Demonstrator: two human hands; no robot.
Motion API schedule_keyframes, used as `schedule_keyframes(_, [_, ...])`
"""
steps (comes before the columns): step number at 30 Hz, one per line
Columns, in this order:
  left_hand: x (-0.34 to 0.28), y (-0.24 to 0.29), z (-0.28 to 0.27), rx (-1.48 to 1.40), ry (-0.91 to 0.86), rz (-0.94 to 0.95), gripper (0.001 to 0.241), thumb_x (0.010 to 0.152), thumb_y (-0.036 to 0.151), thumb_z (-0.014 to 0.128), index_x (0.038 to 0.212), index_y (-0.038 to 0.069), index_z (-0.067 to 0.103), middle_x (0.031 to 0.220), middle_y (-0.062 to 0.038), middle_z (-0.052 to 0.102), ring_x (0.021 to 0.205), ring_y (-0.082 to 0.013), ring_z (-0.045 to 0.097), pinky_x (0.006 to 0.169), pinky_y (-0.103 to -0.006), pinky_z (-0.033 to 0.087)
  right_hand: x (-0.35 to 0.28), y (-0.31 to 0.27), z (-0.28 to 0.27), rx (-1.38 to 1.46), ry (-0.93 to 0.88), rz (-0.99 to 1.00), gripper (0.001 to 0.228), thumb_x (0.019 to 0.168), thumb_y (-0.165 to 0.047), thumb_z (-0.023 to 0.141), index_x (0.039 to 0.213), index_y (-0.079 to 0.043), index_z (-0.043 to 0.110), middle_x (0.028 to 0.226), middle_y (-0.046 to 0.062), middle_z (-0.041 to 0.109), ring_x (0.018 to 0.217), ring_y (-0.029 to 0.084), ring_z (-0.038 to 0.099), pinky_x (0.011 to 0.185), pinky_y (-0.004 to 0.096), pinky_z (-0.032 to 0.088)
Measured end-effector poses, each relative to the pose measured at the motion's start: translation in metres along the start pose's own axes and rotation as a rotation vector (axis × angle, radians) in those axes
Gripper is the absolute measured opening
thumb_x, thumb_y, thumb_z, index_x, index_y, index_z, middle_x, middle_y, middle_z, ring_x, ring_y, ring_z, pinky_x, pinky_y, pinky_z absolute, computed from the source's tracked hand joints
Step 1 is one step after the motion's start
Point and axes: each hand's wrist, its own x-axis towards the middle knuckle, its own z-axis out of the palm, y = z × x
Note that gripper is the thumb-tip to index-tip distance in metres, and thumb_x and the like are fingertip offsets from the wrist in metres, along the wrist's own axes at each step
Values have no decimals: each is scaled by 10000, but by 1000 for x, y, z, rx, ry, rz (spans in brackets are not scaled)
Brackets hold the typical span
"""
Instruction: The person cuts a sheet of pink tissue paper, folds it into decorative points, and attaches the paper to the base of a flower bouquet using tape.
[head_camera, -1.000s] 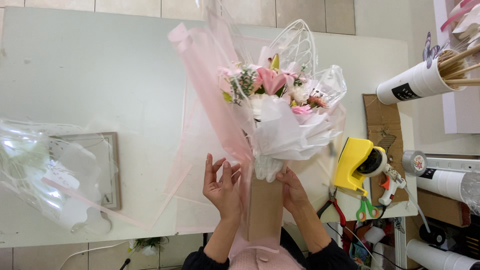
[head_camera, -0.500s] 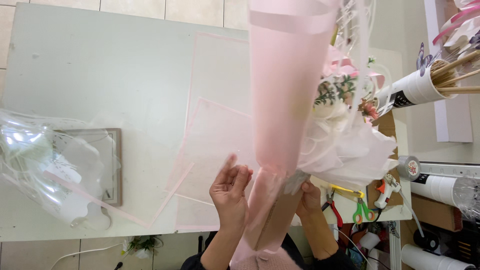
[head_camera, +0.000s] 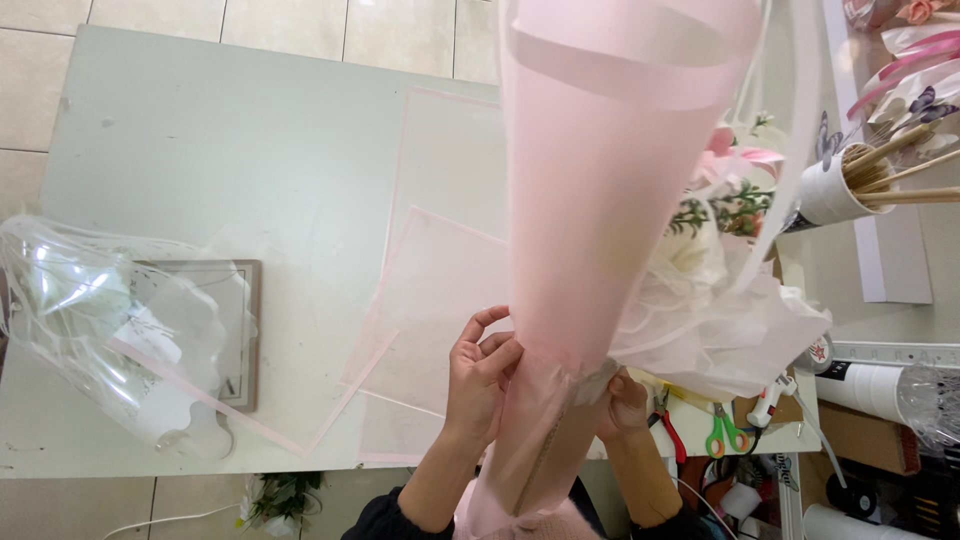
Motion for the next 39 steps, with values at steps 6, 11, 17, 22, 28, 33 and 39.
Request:
schedule_keyframes(6, [30,1,-25,-54,-162,-148,361,760,-152,516,1021,96,487,864,-99,623,730,-185,579,682,-300,511,-8,7,-104,-232,239,9,379,765,-33,712,1143,-23,679,1127,218,722,983,420,708,924,561,512])
schedule_keyframes(11, [81,3,-58,181,-236,69,314,809,-102,610,1080,54,646,922,-139,715,790,-220,675,761,-357,566,31,16,-50,-380,265,-45,736,741,51,628,1463,-44,530,1321,237,664,1097,477,663,1040,685,437])
schedule_keyframes(17, [136,7,-129,117,-437,45,426,779,118,486,1106,100,759,1003,-50,759,935,-166,691,898,-331,500,72,43,-71,-562,339,-98,743,744,67,760,1446,-64,556,1245,117,691,1030,323,688,948,511,563])
schedule_keyframes(22, [87,36,-105,446,-320,150,348,726,-4,811,1058,2,706,909,-102,699,835,-222,672,785,-347,551,85,72,70,-686,398,-70,638,694,39,865,1279,-79,641,1107,24,685,972,226,687,908,403,599])
schedule_keyframes(28, [59,63,-119,453,-46,68,509,716,74,892,1151,26,632,913,-89,703,792,-244,701,716,-403,596,87,131,116,-719,401,9,803,723,-96,919,1365,-79,438,1200,50,513,1039,180,597,930,308,569])
schedule_keyframes(33, [84,64,-200,453,3,73,594,723,90,875,1245,63,592,966,-109,719,801,-279,738,700,-420,622,58,114,65,-991,297,50,779,826,-295,878,1426,-58,442,1278,163,596,1154,244,598,983,389,536])
schedule_keyframes(39, [90,78,-206,472,44,107,604,758,85,841,1297,75,567,994,-119,712,823,-284,738,714,-435,621,19,13,-22,-1850,790,-338,339,882,-289,826,1151,-119,707,1109,88,696,938,255,689,800,365,538])
